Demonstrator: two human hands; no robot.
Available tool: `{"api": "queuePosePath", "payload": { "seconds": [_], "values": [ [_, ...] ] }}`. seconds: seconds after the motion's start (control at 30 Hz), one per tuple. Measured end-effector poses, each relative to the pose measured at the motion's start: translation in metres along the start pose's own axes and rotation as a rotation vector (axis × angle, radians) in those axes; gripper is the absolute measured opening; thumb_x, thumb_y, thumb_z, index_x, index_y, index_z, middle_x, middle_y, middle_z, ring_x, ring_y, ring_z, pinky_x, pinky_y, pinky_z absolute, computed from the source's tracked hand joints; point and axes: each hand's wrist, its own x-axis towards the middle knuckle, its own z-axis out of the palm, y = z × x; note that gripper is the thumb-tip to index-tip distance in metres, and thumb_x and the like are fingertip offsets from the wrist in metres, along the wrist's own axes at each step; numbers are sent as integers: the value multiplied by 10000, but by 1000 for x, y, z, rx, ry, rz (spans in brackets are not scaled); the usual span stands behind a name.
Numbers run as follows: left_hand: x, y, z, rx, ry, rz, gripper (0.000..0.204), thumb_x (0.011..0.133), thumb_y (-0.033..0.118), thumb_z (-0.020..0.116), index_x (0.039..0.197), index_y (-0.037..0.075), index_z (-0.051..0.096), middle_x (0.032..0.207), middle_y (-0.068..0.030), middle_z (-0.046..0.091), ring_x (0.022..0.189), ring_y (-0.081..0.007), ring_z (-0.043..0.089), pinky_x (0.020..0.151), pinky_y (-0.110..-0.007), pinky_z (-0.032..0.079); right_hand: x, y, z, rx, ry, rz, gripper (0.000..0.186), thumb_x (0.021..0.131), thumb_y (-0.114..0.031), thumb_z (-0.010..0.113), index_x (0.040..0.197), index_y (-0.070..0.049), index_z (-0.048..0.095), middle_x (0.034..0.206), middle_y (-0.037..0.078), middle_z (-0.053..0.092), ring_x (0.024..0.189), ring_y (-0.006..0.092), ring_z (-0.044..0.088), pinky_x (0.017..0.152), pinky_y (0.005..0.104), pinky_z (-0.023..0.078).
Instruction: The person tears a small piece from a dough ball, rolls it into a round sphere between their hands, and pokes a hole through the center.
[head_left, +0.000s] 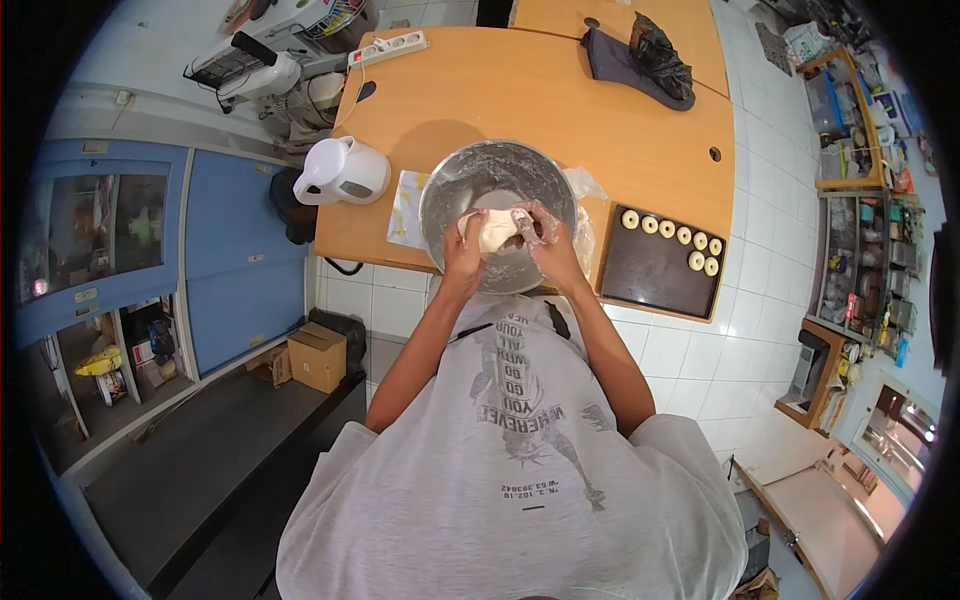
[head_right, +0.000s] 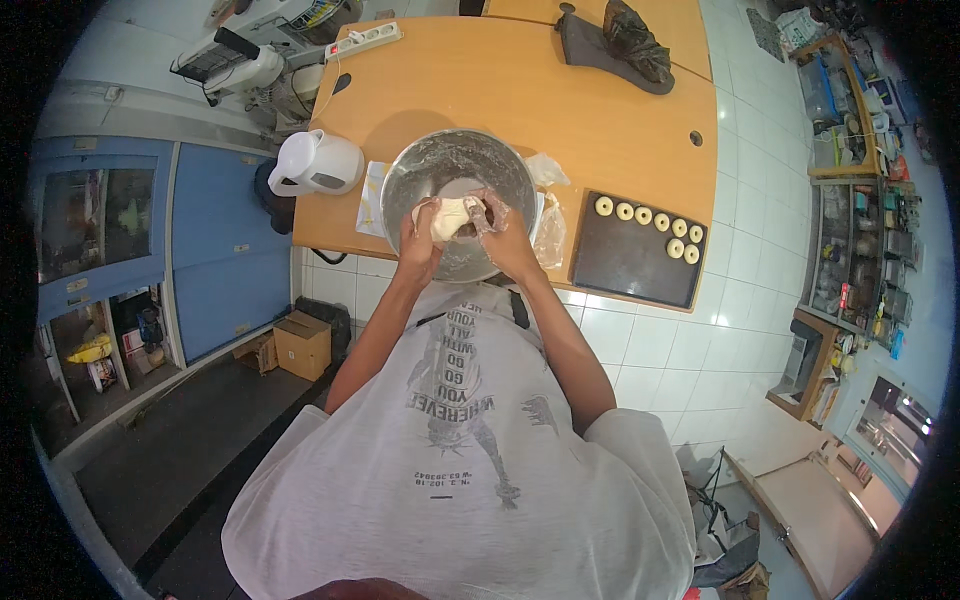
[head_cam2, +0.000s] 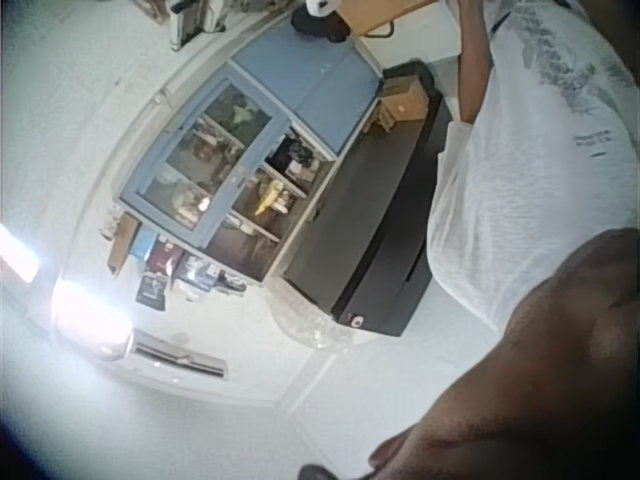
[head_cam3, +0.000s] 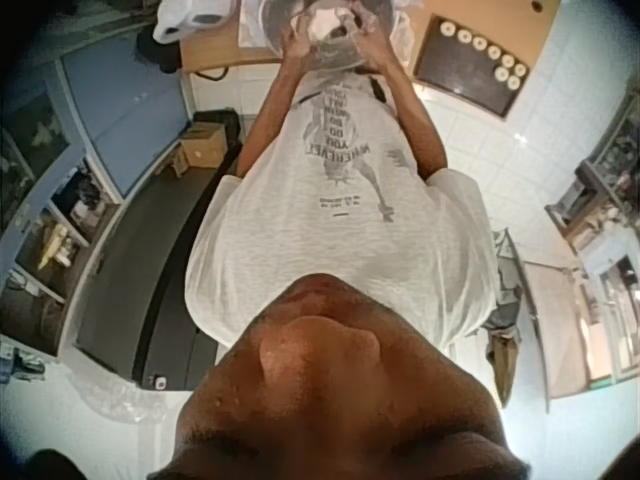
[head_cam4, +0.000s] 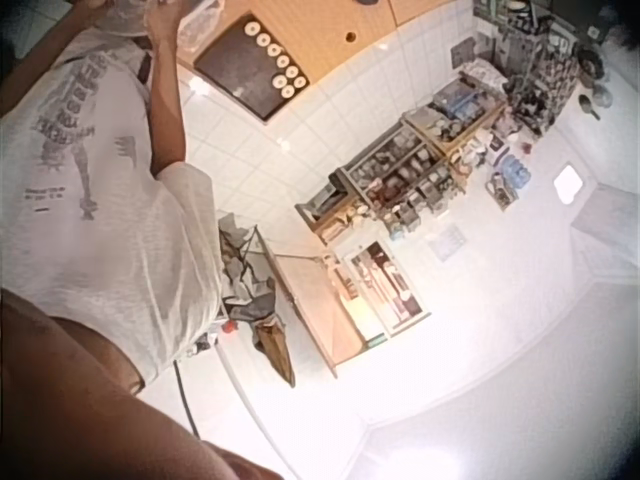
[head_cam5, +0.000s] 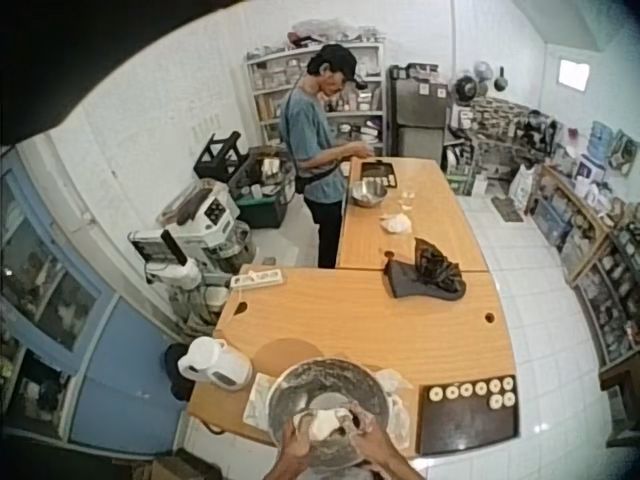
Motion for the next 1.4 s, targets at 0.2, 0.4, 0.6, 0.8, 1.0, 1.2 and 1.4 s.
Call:
{"api": "queuePosePath", "payload": {
  "seconds": [0.2, 0.4, 0.6, 0.8, 1.0, 1.2, 1.4],
  "values": [
    [5, 12, -8, 144, -123, 77, 199, 1041, 202, 591, 1139, 30, 610, 1065, -58, 660, 963, -141, 638, 844, -302, 516, 9, 6, -2, 33, 6, -71, 269, 1044, -140, 583, 1273, -4, 624, 1113, 91, 689, 992, 161, 667, 833, 304, 559],
    [-5, 33, 0, 569, -230, 405, 317, 1050, 237, 579, 1296, 37, 580, 1103, -86, 658, 1058, -187, 619, 985, -326, 469, 11, -6, -10, 107, -152, -156, 312, 950, -45, 686, 1259, -27, 647, 1133, 79, 687, 1053, 156, 652, 882, 316, 551],
    [9, 26, -22, 310, -296, 64, 511, 1052, 373, 554, 1465, 79, 486, 1278, -101, 584, 1224, -216, 591, 1031, -352, 485, 14, -23, -14, -463, -181, -393, 302, 905, -39, 720, 1192, -17, 629, 1102, 127, 673, 989, 209, 672, 849, 316, 554],
    [0, 42, -9, 376, -395, -93, 319, 1060, 308, 578, 1252, 53, 580, 1170, -75, 627, 1077, -163, 617, 911, -319, 525, 9, -22, -15, -340, -102, -356, 395, 781, -16, 732, 1162, -38, 630, 1086, 184, 673, 1036, 393, 653, 885, 428, 521],
    [-7, 38, -7, 537, -389, 147, 249, 1080, 275, 543, 1217, 68, 564, 1139, -41, 608, 1026, -112, 579, 881, -285, 484, 8, -29, -22, -469, -225, -251, 486, 720, -31, 742, 1193, -21, 633, 1252, 212, 642, 1148, 412, 610, 991, 453, 488],
    [-14, 41, -2, 546, -313, 180, 224, 1076, 242, 549, 1195, 53, 548, 1121, -55, 614, 1020, -106, 588, 864, -268, 493, 10, 13, -30, -706, -131, -430, 609, 692, -34, 733, 1292, 5, 632, 1413, 229, 581, 1265, 431, 552, 1080, 458, 459],
    [-9, 20, -7, 136, -280, 139, 173, 1066, 187, 550, 1173, 51, 553, 1156, -77, 621, 1068, -132, 608, 886, -294, 514, 5, -2, -1, -190, -43, -268, 375, 808, 23, 728, 1181, 18, 685, 1165, 156, 722, 1030, 269, 693, 924, 332, 533]
  ]
}}
